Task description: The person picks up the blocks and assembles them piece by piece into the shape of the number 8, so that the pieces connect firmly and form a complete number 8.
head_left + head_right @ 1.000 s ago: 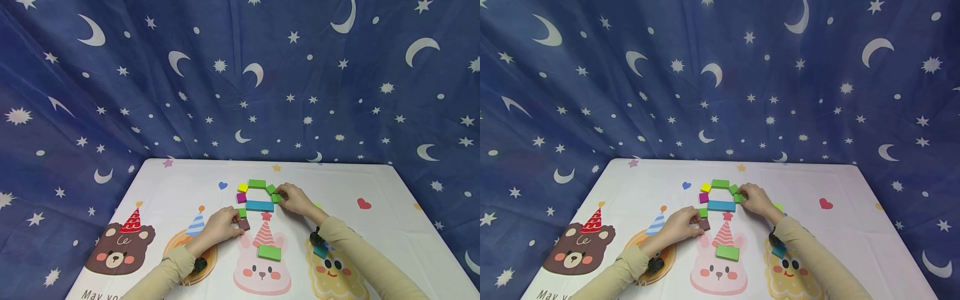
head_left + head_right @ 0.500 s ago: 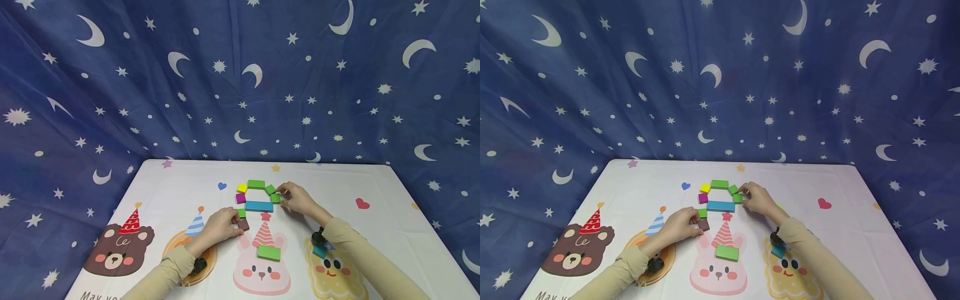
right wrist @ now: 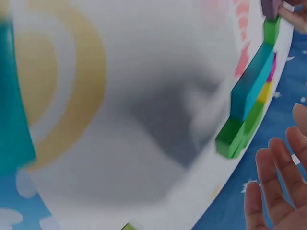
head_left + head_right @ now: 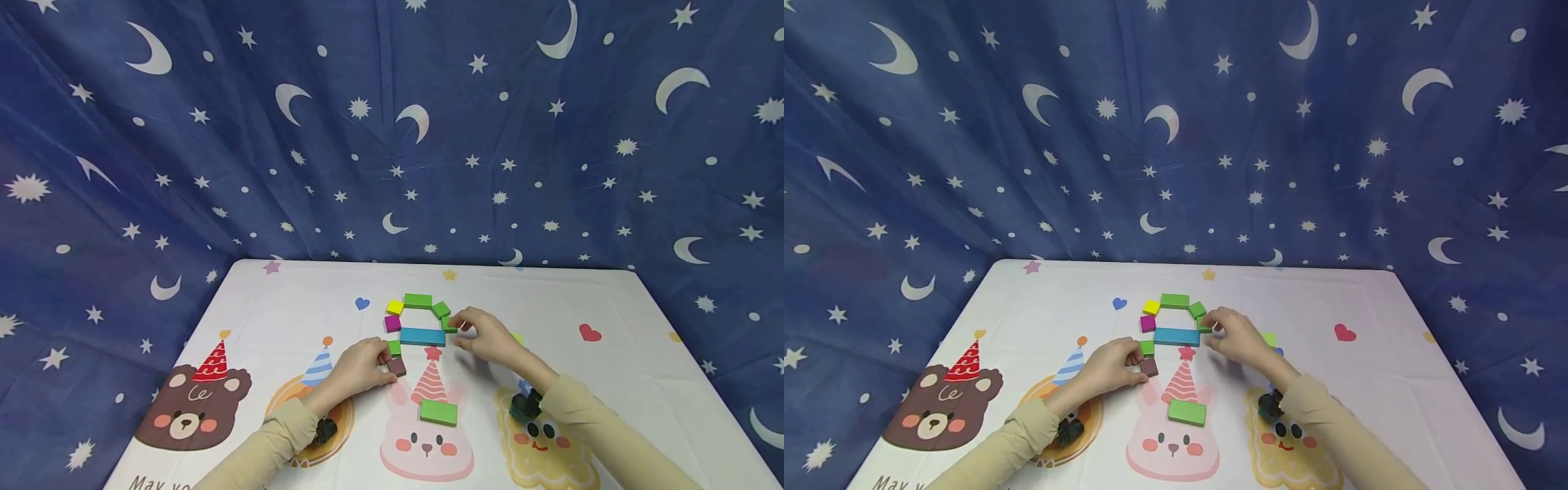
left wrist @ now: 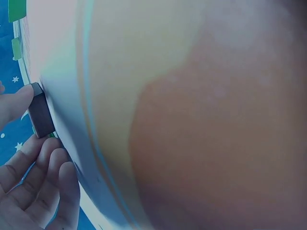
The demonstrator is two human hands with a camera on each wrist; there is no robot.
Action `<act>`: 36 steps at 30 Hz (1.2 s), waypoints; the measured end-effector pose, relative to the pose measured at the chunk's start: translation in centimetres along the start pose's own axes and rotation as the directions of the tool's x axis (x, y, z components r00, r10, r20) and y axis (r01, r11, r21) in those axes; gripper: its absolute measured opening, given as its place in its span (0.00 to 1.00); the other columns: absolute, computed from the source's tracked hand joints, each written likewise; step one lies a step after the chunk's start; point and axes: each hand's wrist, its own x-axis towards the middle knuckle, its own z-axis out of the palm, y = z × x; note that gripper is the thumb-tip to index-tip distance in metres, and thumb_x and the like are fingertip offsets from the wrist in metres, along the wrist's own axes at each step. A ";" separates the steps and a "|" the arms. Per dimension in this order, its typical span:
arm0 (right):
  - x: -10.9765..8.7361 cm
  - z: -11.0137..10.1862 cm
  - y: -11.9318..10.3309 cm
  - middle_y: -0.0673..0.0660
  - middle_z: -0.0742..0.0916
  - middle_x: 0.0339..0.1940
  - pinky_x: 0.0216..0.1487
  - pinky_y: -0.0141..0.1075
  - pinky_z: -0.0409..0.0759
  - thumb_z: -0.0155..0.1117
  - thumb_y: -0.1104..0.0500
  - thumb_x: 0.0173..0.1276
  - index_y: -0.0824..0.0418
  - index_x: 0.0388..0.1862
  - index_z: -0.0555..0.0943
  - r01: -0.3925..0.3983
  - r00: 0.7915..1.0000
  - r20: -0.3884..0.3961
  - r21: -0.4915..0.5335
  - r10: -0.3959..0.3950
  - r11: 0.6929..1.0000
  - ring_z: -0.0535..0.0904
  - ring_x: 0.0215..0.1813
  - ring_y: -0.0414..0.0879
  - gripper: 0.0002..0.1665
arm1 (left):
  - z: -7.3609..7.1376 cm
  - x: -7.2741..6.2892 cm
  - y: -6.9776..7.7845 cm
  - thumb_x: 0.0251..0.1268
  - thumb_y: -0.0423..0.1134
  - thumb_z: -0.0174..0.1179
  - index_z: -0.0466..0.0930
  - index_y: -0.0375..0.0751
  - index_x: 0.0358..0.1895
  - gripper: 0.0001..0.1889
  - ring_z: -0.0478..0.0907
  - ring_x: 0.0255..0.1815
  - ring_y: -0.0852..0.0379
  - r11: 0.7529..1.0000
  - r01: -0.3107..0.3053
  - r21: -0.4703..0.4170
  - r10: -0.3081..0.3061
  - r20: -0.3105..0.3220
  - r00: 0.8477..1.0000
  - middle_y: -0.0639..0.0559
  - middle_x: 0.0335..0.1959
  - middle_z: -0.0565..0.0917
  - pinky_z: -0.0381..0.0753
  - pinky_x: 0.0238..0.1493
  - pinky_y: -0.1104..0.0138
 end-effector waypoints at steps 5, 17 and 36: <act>-1.4 0.3 -1.2 0.57 0.85 0.42 0.50 0.51 0.77 0.69 0.67 0.56 0.61 0.44 0.82 0.077 0.997 0.020 0.003 -0.077 0.997 0.79 0.45 0.50 0.15 | -0.1 -0.2 0.0 0.43 0.45 0.76 0.79 0.44 0.29 0.15 0.68 0.26 0.65 1.000 -0.007 -0.003 0.007 -0.012 1.000 0.56 0.26 0.76 0.67 0.30 0.73; -4.8 1.3 -3.6 0.50 0.86 0.40 0.47 0.38 0.77 0.72 0.60 0.56 0.56 0.43 0.83 0.159 0.979 0.144 -0.096 -0.144 0.983 0.79 0.43 0.44 0.15 | 0.2 -0.2 0.1 0.42 0.45 0.76 0.79 0.44 0.29 0.16 0.67 0.25 0.64 1.000 -0.003 0.013 0.004 -0.033 0.999 0.56 0.25 0.76 0.66 0.28 0.72; -7.6 3.8 -4.6 0.42 0.82 0.33 0.47 0.40 0.75 0.75 0.46 0.50 0.50 0.42 0.83 0.237 0.961 0.212 -0.314 -0.175 0.919 0.69 0.34 0.32 0.21 | 0.3 -0.4 -0.2 0.40 0.45 0.76 0.78 0.44 0.28 0.16 0.67 0.24 0.65 1.000 -0.009 0.014 0.011 -0.087 0.996 0.57 0.24 0.75 0.66 0.28 0.72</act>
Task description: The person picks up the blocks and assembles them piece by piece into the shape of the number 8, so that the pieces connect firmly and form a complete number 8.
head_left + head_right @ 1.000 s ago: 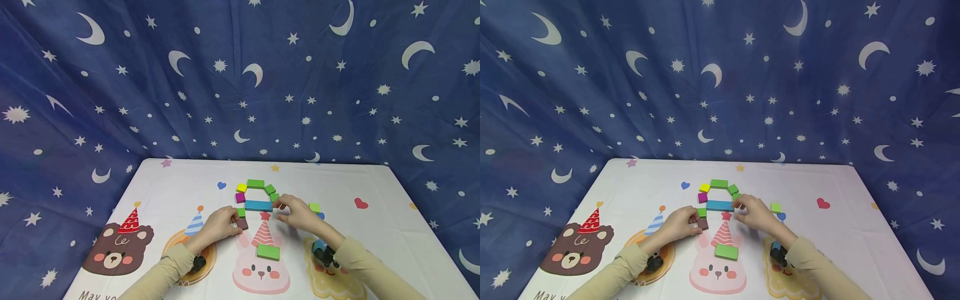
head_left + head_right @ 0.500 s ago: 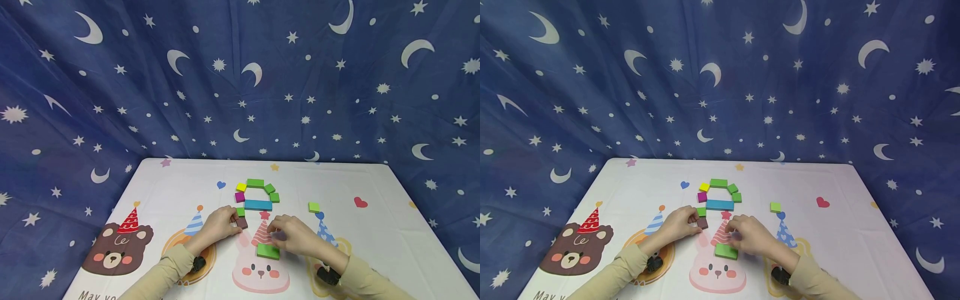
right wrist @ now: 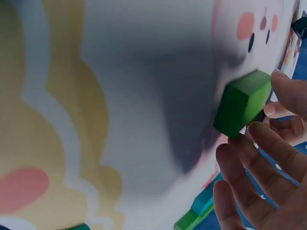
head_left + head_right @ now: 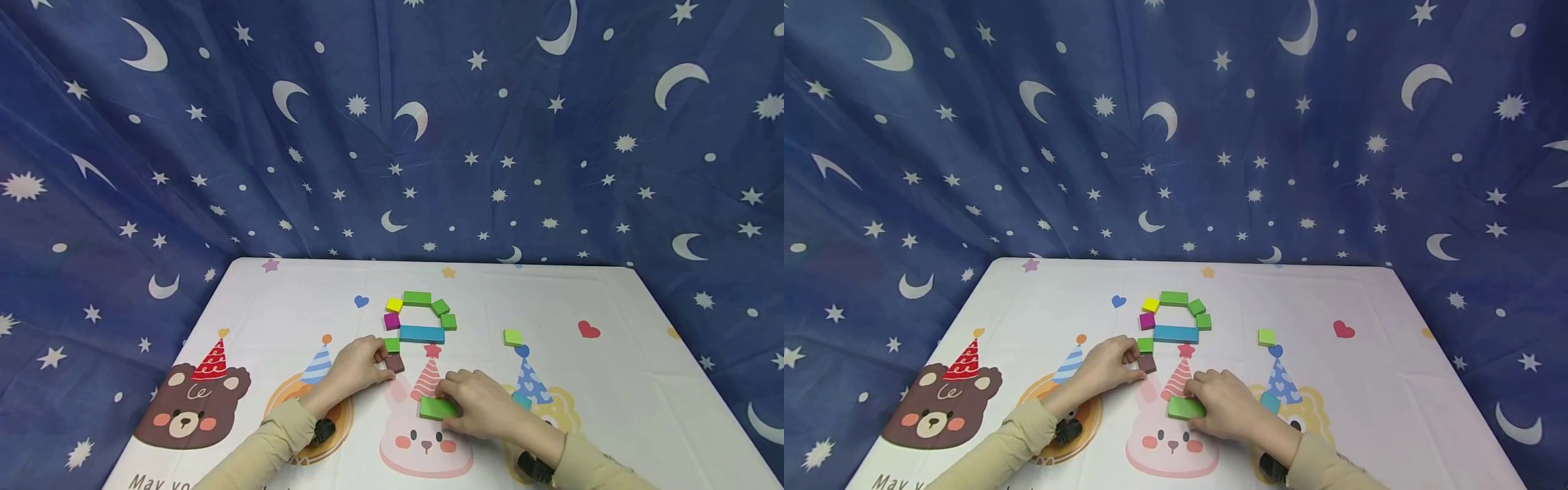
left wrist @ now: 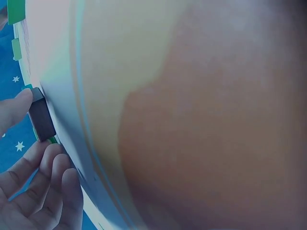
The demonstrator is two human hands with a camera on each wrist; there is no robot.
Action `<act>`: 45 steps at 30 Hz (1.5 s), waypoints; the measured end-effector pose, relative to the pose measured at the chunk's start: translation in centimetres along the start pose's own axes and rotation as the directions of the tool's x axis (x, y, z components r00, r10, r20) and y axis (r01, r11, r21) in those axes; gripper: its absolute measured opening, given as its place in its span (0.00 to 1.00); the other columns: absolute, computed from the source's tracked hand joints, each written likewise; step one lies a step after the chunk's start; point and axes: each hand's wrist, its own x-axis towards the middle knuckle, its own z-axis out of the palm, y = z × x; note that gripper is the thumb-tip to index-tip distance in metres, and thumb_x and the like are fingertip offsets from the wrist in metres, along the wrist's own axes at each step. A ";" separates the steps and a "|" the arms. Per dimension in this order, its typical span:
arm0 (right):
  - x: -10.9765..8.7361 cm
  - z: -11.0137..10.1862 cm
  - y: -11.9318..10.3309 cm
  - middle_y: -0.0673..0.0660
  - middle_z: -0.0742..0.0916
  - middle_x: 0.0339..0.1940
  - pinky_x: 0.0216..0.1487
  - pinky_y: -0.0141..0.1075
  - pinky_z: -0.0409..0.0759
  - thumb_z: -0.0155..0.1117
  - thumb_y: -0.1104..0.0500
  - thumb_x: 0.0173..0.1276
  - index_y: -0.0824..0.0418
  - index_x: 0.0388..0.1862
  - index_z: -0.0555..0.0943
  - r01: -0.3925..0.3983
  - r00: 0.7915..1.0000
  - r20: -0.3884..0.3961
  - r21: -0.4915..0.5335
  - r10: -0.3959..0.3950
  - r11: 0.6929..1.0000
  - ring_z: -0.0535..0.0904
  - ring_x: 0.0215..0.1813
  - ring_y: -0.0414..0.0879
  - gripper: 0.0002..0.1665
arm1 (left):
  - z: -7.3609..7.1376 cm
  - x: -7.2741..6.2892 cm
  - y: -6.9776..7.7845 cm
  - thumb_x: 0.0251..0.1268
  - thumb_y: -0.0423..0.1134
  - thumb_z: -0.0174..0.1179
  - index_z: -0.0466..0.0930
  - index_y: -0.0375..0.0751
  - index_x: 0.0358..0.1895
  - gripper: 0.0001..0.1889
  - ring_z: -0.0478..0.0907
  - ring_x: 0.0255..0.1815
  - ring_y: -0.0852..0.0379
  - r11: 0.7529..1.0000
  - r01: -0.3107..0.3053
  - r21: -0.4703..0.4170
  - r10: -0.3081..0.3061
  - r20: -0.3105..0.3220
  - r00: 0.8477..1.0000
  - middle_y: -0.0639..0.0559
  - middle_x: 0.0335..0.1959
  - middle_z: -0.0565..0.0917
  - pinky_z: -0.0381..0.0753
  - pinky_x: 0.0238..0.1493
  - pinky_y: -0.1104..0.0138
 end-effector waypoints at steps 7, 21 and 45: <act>-0.1 0.8 -0.1 0.42 0.84 0.36 0.50 0.43 0.77 0.76 0.49 0.49 0.50 0.42 0.82 -0.038 0.999 -0.006 -0.009 0.037 0.999 0.75 0.39 0.35 0.20 | 0.0 0.1 -0.1 0.41 0.46 0.76 0.79 0.44 0.29 0.16 0.67 0.25 0.64 0.999 0.046 -0.006 -0.046 0.039 0.998 0.56 0.24 0.76 0.65 0.29 0.72; -0.1 1.4 -0.1 0.42 0.84 0.36 0.49 0.42 0.78 0.76 0.51 0.49 0.51 0.42 0.83 -0.072 0.997 -0.014 -0.006 0.072 0.997 0.74 0.38 0.34 0.20 | -0.3 -0.1 0.0 0.44 0.42 0.74 0.80 0.43 0.30 0.13 0.67 0.25 0.62 0.997 0.056 -0.044 -0.054 0.051 0.997 0.53 0.25 0.77 0.65 0.28 0.72; 1.8 1.5 0.3 0.42 0.83 0.32 0.40 0.33 0.72 0.76 0.56 0.48 0.52 0.38 0.84 -0.067 0.993 -0.098 0.042 0.071 0.997 0.70 0.31 0.33 0.16 | -0.4 0.0 -0.1 0.46 0.43 0.73 0.79 0.44 0.29 0.13 0.67 0.26 0.64 0.997 0.054 -0.046 -0.051 0.058 0.997 0.55 0.25 0.77 0.66 0.29 0.72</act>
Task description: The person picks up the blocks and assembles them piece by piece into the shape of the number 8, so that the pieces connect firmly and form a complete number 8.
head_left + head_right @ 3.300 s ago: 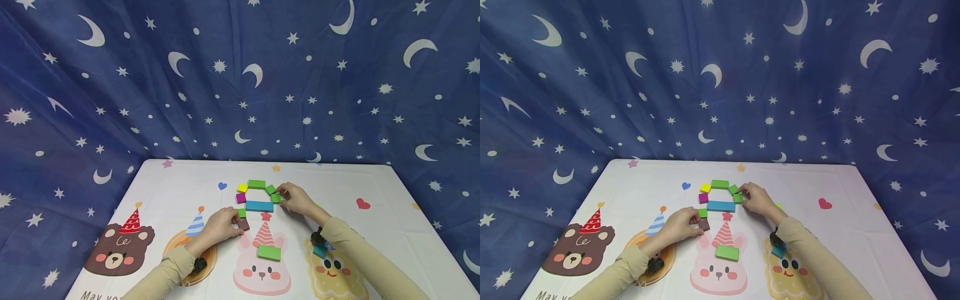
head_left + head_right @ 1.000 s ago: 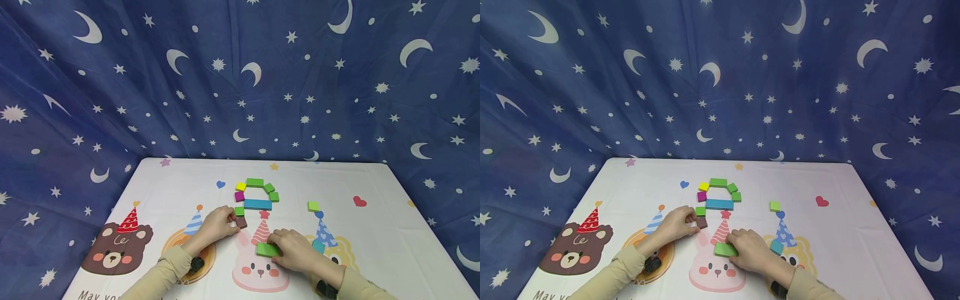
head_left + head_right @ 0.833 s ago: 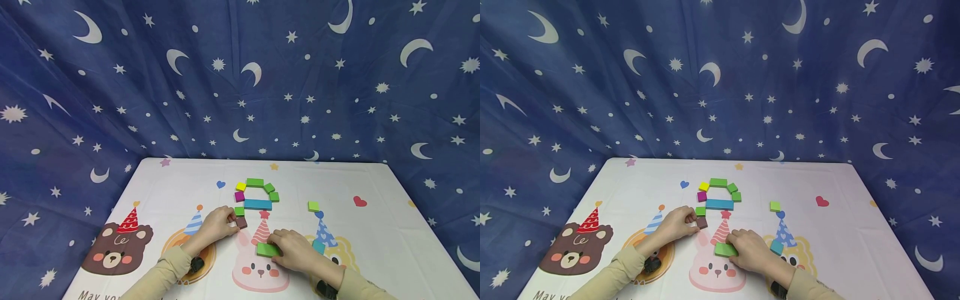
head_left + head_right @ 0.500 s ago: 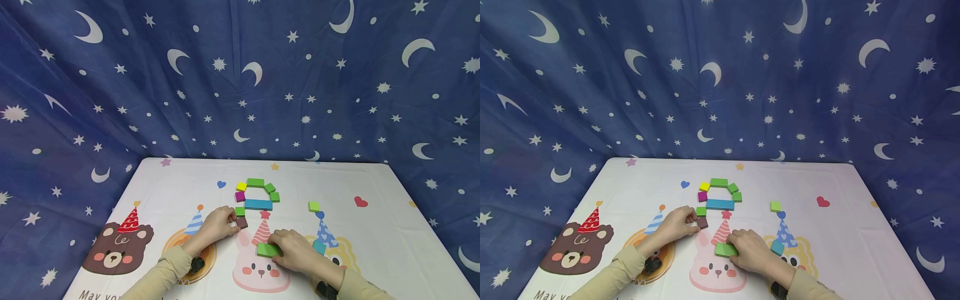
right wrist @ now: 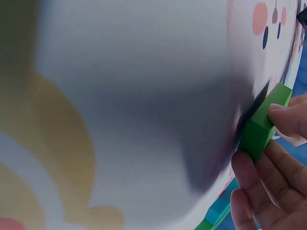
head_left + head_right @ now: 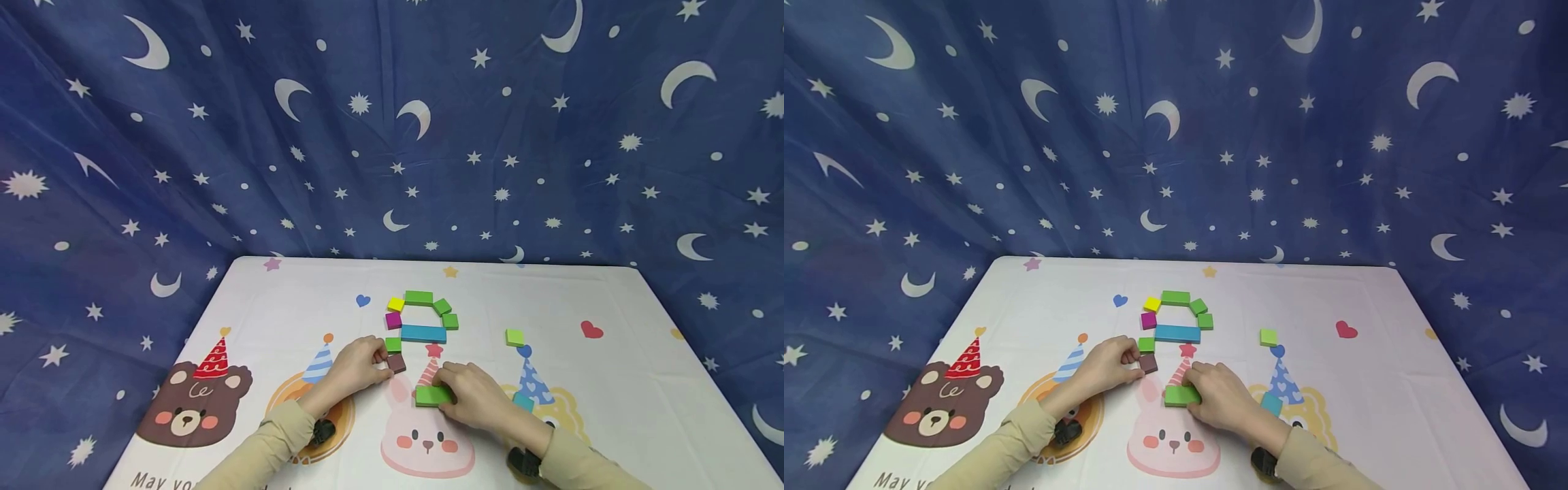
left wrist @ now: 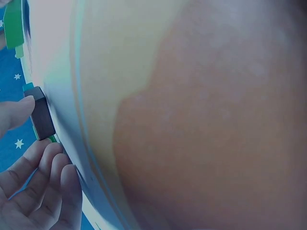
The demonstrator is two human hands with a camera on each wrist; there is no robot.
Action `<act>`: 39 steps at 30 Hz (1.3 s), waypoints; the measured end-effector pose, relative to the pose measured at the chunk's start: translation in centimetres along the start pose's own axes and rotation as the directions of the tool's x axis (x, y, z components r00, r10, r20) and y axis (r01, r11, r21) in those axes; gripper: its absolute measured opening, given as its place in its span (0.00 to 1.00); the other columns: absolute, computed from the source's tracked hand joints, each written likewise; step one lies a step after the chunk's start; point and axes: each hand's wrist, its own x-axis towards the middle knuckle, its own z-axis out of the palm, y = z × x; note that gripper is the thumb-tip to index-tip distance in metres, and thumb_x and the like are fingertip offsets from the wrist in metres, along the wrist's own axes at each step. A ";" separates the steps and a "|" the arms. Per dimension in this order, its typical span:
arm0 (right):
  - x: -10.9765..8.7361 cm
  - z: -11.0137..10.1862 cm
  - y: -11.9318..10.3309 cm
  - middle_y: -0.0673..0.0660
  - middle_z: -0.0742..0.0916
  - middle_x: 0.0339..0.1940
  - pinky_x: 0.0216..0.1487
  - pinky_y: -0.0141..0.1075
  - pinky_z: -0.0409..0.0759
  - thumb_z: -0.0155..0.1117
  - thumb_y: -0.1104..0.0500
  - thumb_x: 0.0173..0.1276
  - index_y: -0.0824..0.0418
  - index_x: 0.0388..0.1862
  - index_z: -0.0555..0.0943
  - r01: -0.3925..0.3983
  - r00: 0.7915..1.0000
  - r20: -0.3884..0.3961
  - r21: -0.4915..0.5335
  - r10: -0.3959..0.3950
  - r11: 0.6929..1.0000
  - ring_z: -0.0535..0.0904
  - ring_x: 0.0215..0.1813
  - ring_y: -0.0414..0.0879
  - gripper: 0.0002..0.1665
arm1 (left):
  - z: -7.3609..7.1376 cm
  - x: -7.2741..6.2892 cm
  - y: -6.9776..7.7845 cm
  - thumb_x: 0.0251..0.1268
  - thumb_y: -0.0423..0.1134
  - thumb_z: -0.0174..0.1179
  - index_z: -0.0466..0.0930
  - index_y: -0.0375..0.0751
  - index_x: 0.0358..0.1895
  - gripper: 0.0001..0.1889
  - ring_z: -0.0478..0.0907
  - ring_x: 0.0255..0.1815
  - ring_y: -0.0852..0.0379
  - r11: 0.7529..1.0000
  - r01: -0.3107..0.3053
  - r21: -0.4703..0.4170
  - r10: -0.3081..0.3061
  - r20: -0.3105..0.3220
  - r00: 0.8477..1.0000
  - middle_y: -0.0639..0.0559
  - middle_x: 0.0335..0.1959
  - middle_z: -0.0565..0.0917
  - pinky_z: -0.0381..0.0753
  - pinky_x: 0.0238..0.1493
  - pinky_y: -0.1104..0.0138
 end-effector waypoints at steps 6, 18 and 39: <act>0.8 0.2 0.1 0.43 0.83 0.31 0.39 0.33 0.73 0.76 0.56 0.49 0.53 0.37 0.84 -0.001 1.000 -0.015 0.008 0.001 1.000 0.71 0.30 0.33 0.15 | 0.0 0.0 0.0 0.46 0.42 0.73 0.79 0.43 0.29 0.13 0.67 0.26 0.63 1.000 0.000 -0.008 0.000 -0.004 1.000 0.54 0.24 0.76 0.66 0.29 0.72; 2.0 0.2 0.0 0.44 0.84 0.31 0.40 0.34 0.74 0.75 0.57 0.49 0.53 0.37 0.84 -0.028 0.999 -0.029 0.017 0.028 0.999 0.70 0.30 0.34 0.15 | 0.1 -0.1 -0.1 0.45 0.42 0.73 0.79 0.43 0.29 0.13 0.67 0.25 0.63 1.000 -0.016 0.001 0.016 -0.025 1.000 0.55 0.24 0.76 0.66 0.29 0.71; 3.3 0.5 0.0 0.46 0.85 0.33 0.39 0.34 0.72 0.75 0.55 0.50 0.54 0.37 0.84 -0.037 0.999 -0.019 -0.001 0.037 0.999 0.70 0.33 0.36 0.14 | 0.0 0.1 -0.1 0.46 0.43 0.73 0.78 0.44 0.29 0.13 0.67 0.25 0.63 1.000 0.008 -0.004 -0.008 -0.002 1.000 0.56 0.24 0.76 0.66 0.29 0.72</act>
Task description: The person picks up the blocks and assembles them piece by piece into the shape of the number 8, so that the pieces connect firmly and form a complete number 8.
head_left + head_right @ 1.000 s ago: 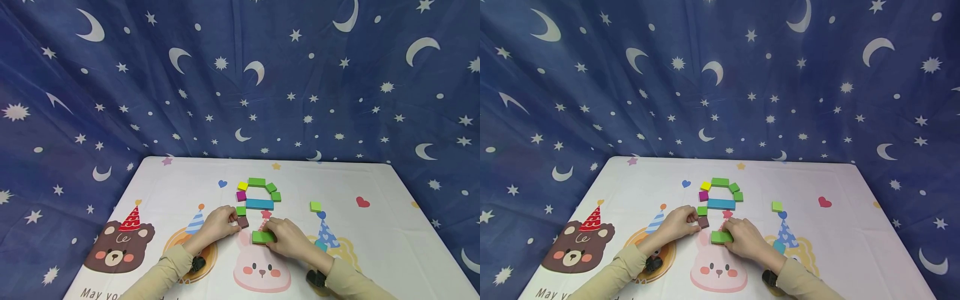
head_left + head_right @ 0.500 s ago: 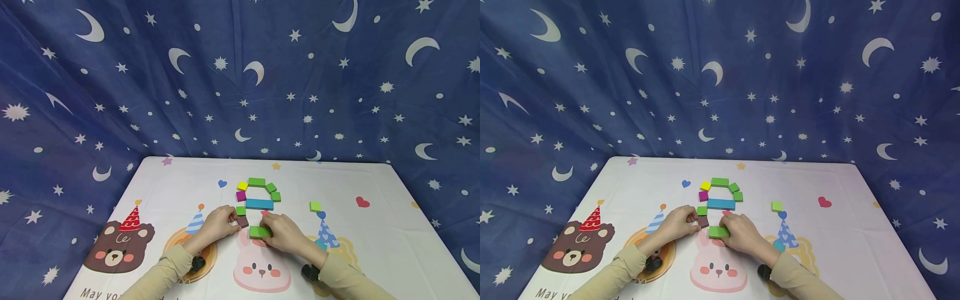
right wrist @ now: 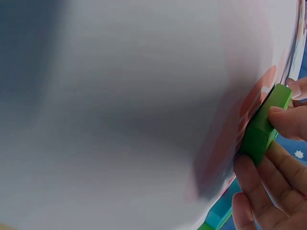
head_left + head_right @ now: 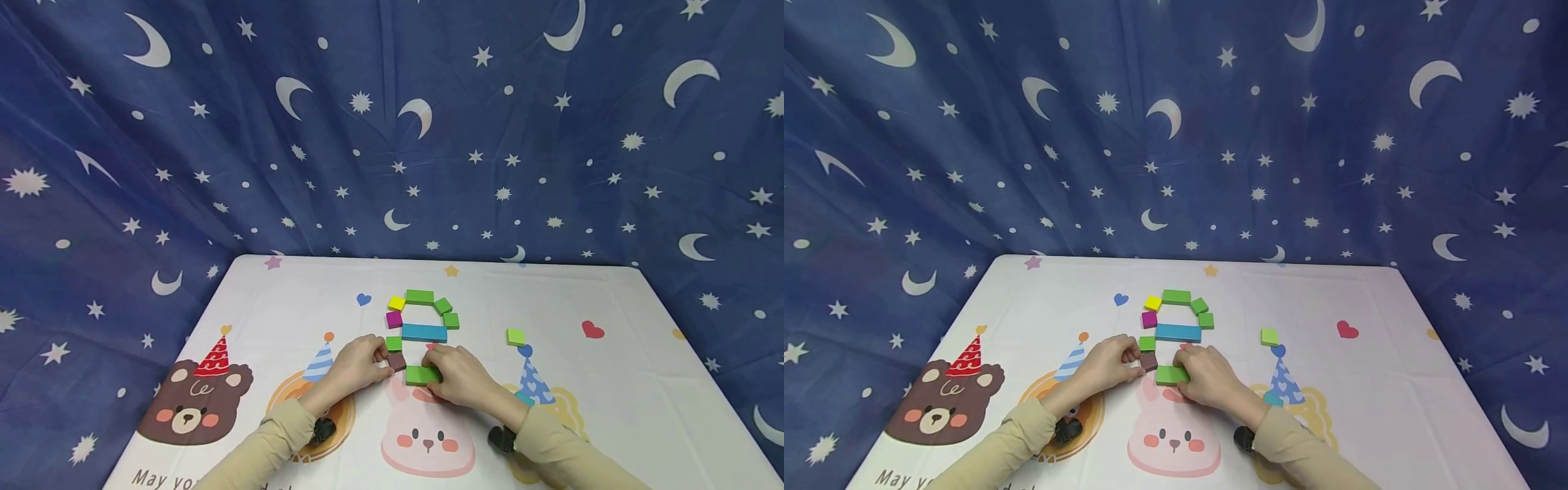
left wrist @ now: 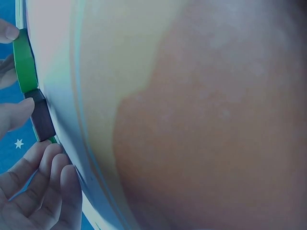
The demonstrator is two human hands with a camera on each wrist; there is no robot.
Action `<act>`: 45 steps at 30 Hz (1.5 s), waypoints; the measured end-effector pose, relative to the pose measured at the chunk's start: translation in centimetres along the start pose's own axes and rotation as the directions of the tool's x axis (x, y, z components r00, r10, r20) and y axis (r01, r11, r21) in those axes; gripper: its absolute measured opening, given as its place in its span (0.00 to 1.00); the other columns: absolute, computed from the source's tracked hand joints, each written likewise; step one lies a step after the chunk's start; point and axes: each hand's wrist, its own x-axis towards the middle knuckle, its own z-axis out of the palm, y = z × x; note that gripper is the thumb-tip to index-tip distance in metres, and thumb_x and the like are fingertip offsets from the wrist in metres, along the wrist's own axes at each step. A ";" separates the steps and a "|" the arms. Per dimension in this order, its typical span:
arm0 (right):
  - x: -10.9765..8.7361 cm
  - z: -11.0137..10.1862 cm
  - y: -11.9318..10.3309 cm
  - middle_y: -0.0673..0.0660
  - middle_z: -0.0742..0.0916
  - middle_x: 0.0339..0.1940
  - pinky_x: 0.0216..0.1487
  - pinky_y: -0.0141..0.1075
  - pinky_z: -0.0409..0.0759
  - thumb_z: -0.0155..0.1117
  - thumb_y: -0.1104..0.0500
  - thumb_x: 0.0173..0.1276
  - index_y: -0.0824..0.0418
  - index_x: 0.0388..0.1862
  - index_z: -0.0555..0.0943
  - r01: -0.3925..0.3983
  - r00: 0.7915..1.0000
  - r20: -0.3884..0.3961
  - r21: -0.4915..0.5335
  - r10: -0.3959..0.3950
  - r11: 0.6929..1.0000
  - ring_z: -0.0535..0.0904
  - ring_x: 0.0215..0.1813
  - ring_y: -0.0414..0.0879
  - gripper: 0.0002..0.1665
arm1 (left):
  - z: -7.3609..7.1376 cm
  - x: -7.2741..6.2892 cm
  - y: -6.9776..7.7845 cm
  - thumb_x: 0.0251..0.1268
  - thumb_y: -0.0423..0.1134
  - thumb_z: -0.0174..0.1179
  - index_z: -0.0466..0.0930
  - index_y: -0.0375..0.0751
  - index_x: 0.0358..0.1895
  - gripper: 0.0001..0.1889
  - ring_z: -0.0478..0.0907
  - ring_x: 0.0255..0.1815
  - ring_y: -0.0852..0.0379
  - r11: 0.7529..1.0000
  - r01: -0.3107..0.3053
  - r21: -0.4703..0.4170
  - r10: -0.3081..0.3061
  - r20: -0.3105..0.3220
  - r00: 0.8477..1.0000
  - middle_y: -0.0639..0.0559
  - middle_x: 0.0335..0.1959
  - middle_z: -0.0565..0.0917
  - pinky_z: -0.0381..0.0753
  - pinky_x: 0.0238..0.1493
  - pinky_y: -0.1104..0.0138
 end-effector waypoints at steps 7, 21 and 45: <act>0.2 0.1 0.0 0.45 0.84 0.32 0.37 0.32 0.71 0.75 0.55 0.50 0.53 0.37 0.84 0.000 1.000 -0.004 -0.012 0.000 1.000 0.69 0.31 0.36 0.14 | -0.1 0.1 0.0 0.46 0.43 0.73 0.79 0.44 0.29 0.13 0.67 0.25 0.63 1.000 -0.002 0.002 0.002 0.000 1.000 0.55 0.24 0.76 0.66 0.29 0.72; 0.1 0.2 0.0 0.46 0.84 0.32 0.36 0.33 0.70 0.76 0.56 0.49 0.54 0.36 0.84 -0.001 1.000 -0.019 -0.014 0.001 1.000 0.70 0.31 0.37 0.14 | -0.5 -0.1 0.1 0.46 0.45 0.74 0.79 0.44 0.29 0.14 0.67 0.25 0.63 1.000 0.008 0.005 -0.008 -0.003 1.000 0.55 0.24 0.76 0.66 0.29 0.71; -0.4 -0.1 0.2 0.47 0.86 0.36 0.40 0.36 0.74 0.76 0.54 0.50 0.54 0.39 0.83 -0.001 1.000 -0.009 0.022 0.001 1.000 0.74 0.34 0.37 0.17 | 0.1 0.0 3.0 0.49 0.44 0.72 0.84 0.45 0.42 0.16 0.68 0.33 0.63 0.972 -0.214 0.094 0.208 0.072 0.976 0.55 0.33 0.78 0.67 0.31 0.73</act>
